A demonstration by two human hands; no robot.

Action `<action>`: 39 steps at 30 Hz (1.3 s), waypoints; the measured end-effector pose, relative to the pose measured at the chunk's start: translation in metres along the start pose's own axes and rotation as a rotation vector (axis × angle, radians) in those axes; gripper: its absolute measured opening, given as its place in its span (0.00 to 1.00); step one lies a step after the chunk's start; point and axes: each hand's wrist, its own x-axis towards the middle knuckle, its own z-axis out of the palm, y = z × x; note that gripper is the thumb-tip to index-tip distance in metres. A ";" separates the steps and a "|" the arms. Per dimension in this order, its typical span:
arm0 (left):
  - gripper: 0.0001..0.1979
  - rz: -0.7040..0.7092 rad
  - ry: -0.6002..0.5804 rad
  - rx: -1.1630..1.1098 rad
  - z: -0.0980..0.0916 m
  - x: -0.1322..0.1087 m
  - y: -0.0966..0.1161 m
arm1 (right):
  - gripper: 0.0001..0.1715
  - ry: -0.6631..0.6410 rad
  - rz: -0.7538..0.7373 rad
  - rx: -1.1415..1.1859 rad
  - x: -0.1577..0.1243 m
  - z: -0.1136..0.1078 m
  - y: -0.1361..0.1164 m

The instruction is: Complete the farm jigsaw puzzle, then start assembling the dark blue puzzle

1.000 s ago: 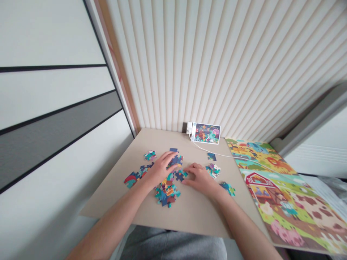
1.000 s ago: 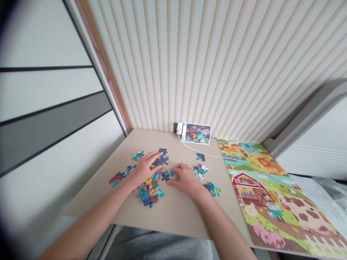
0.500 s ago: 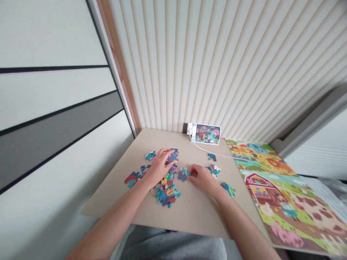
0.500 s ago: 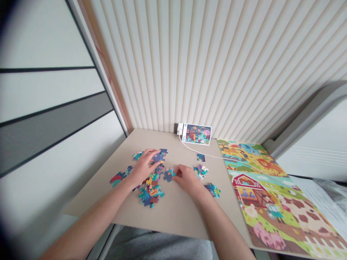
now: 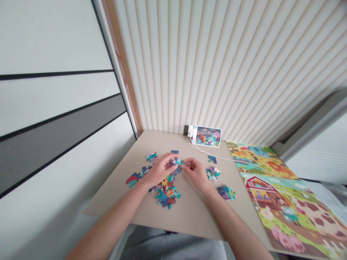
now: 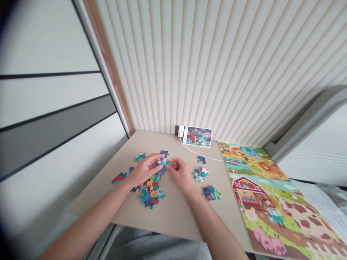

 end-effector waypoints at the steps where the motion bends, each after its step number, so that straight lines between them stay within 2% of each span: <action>1: 0.20 0.010 0.010 0.044 -0.004 0.001 -0.002 | 0.23 0.013 -0.006 -0.029 0.000 0.000 0.001; 4: 0.19 0.031 0.112 0.204 -0.029 0.007 -0.015 | 0.18 0.057 -0.027 -0.242 0.002 -0.003 0.003; 7: 0.19 -0.004 0.248 0.317 -0.069 0.012 -0.036 | 0.14 -0.006 -0.090 -0.496 0.006 -0.001 0.003; 10: 0.20 -0.056 0.331 0.402 -0.097 0.010 -0.059 | 0.17 -0.110 -0.154 -0.652 0.013 0.012 0.002; 12: 0.19 -0.064 0.348 0.440 -0.104 0.006 -0.071 | 0.21 -0.134 -0.153 -0.745 0.017 0.023 0.003; 16: 0.18 -0.050 0.315 0.519 -0.095 0.001 -0.082 | 0.20 -0.124 -0.132 -0.777 0.020 0.032 0.009; 20: 0.19 -0.046 0.276 0.605 -0.086 0.000 -0.087 | 0.18 -0.103 -0.056 -0.519 0.020 0.020 0.013; 22: 0.19 -0.054 0.277 0.640 -0.084 -0.002 -0.089 | 0.20 -0.103 0.007 -0.369 0.020 0.011 0.015; 25: 0.18 -0.064 0.294 0.682 -0.082 -0.004 -0.083 | 0.24 -0.104 0.064 -0.214 0.021 0.001 0.020; 27: 0.15 -0.034 0.285 0.674 -0.079 -0.005 -0.071 | 0.25 -0.088 0.082 -0.156 0.021 -0.002 0.022; 30: 0.15 0.040 0.140 0.496 -0.068 -0.005 -0.045 | 0.25 -0.084 0.096 -0.028 0.022 0.001 0.023; 33: 0.19 -0.002 -0.043 0.230 -0.050 -0.007 -0.024 | 0.25 -0.116 0.104 0.157 0.019 0.010 0.019; 36: 0.22 -0.089 -0.070 0.022 -0.035 -0.009 -0.018 | 0.26 -0.089 0.115 0.262 0.016 0.019 0.013; 39: 0.19 -0.180 -0.036 -0.163 -0.030 -0.008 -0.022 | 0.23 0.050 0.099 0.293 0.014 0.020 0.007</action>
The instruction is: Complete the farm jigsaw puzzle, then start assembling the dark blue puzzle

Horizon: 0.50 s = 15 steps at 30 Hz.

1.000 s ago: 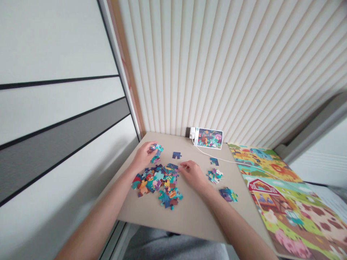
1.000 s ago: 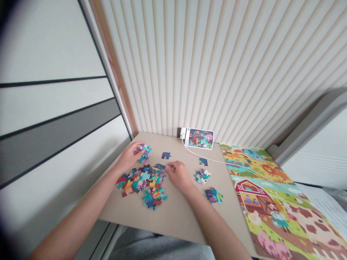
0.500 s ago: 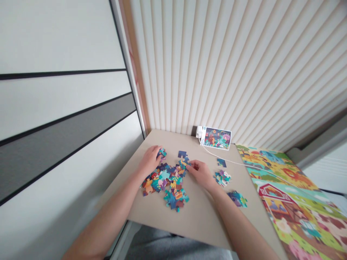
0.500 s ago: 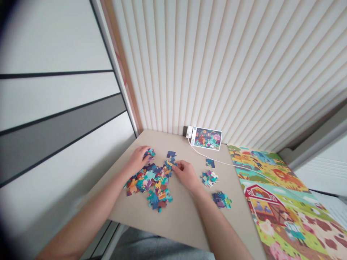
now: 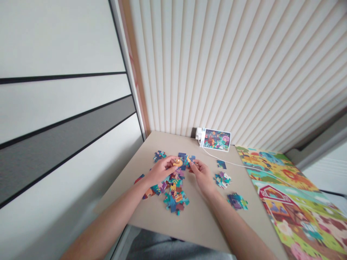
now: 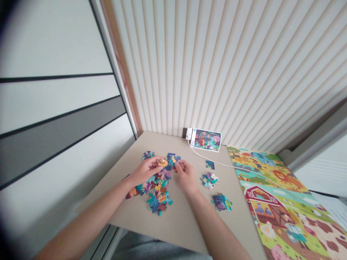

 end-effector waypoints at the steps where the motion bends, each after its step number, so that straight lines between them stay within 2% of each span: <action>1: 0.19 -0.016 0.012 -0.037 -0.001 0.001 -0.002 | 0.23 0.050 -0.015 0.012 0.000 -0.002 -0.002; 4: 0.19 -0.030 0.044 -0.081 -0.005 0.003 -0.004 | 0.21 0.118 -0.004 0.055 0.001 -0.010 -0.008; 7: 0.19 -0.042 0.037 -0.109 -0.006 0.004 -0.002 | 0.20 0.039 0.040 0.053 0.000 -0.015 -0.010; 12: 0.23 -0.084 -0.093 -0.179 -0.001 -0.001 0.001 | 0.23 -0.117 -0.022 -0.154 -0.007 -0.002 -0.011; 15: 0.24 -0.098 -0.165 -0.195 0.000 -0.004 0.001 | 0.23 -0.111 -0.053 -0.327 -0.012 0.007 -0.011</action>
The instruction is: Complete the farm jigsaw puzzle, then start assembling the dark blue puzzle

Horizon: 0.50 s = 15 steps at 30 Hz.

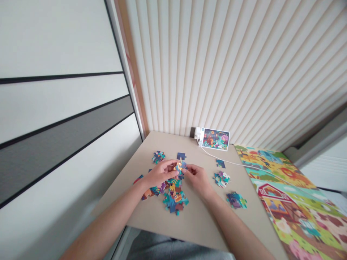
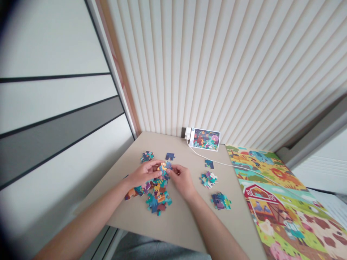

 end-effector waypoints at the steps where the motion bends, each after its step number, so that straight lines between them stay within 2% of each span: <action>1: 0.24 -0.005 0.001 0.012 0.000 -0.001 0.000 | 0.22 0.017 -0.002 -0.063 -0.001 0.002 0.000; 6: 0.15 -0.020 0.054 0.134 0.001 0.000 0.003 | 0.24 0.086 0.001 -0.268 -0.004 0.002 0.001; 10: 0.16 -0.005 0.060 0.198 -0.001 0.001 0.006 | 0.25 0.081 -0.023 -0.380 -0.002 -0.009 0.001; 12: 0.17 -0.002 0.145 0.184 -0.006 0.002 0.006 | 0.24 0.063 -0.053 -0.457 0.000 -0.023 -0.002; 15: 0.17 -0.003 0.342 0.168 -0.015 0.003 0.003 | 0.24 0.085 -0.084 -0.615 0.004 -0.060 -0.007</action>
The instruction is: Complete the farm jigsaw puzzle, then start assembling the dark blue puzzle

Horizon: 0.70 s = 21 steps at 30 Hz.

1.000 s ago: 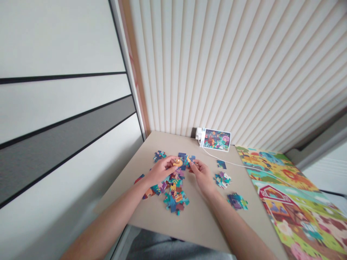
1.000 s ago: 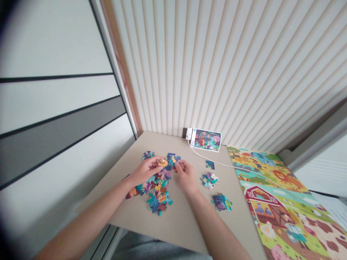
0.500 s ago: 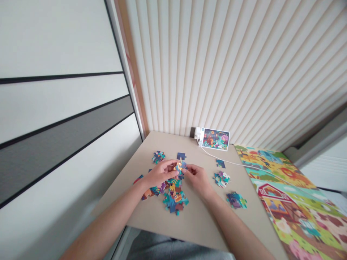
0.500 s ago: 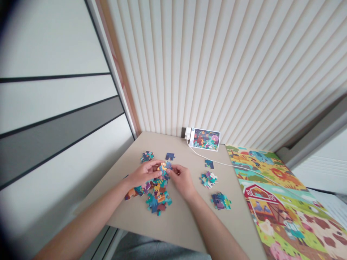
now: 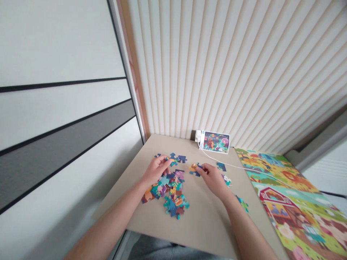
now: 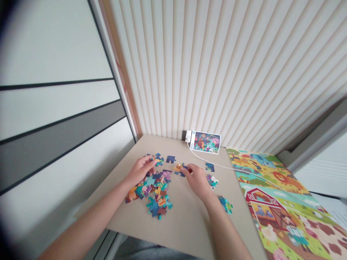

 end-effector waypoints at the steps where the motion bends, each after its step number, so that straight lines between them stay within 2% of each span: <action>1: 0.18 -0.004 0.048 0.003 -0.002 0.002 -0.002 | 0.24 0.002 0.020 -0.073 0.001 -0.012 0.008; 4: 0.23 0.003 0.131 0.061 -0.008 0.006 -0.009 | 0.23 -0.061 0.100 -0.327 -0.001 -0.046 0.037; 6: 0.23 0.056 0.209 0.194 -0.011 0.007 -0.013 | 0.22 -0.177 0.162 -0.452 -0.006 -0.062 0.055; 7: 0.22 0.091 0.254 0.285 -0.013 0.008 -0.014 | 0.20 -0.196 0.194 -0.494 -0.009 -0.067 0.061; 9: 0.20 0.144 0.327 0.452 -0.018 0.008 -0.016 | 0.15 -0.118 0.228 -0.578 -0.012 -0.071 0.067; 10: 0.19 0.152 0.339 0.501 -0.020 0.008 -0.017 | 0.16 -0.043 0.224 -0.613 -0.013 -0.069 0.065; 12: 0.19 0.147 0.322 0.522 -0.024 0.009 -0.018 | 0.19 0.099 0.161 -0.625 -0.012 -0.058 0.054; 14: 0.19 0.144 0.291 0.494 -0.025 0.009 -0.019 | 0.16 0.153 0.026 -0.504 -0.010 -0.039 0.036; 17: 0.19 0.144 0.273 0.468 -0.025 0.010 -0.020 | 0.14 0.071 -0.191 -0.280 -0.012 -0.002 0.005; 21: 0.23 0.104 0.222 0.406 -0.022 0.010 -0.019 | 0.18 -0.018 -0.301 -0.183 -0.020 0.039 -0.026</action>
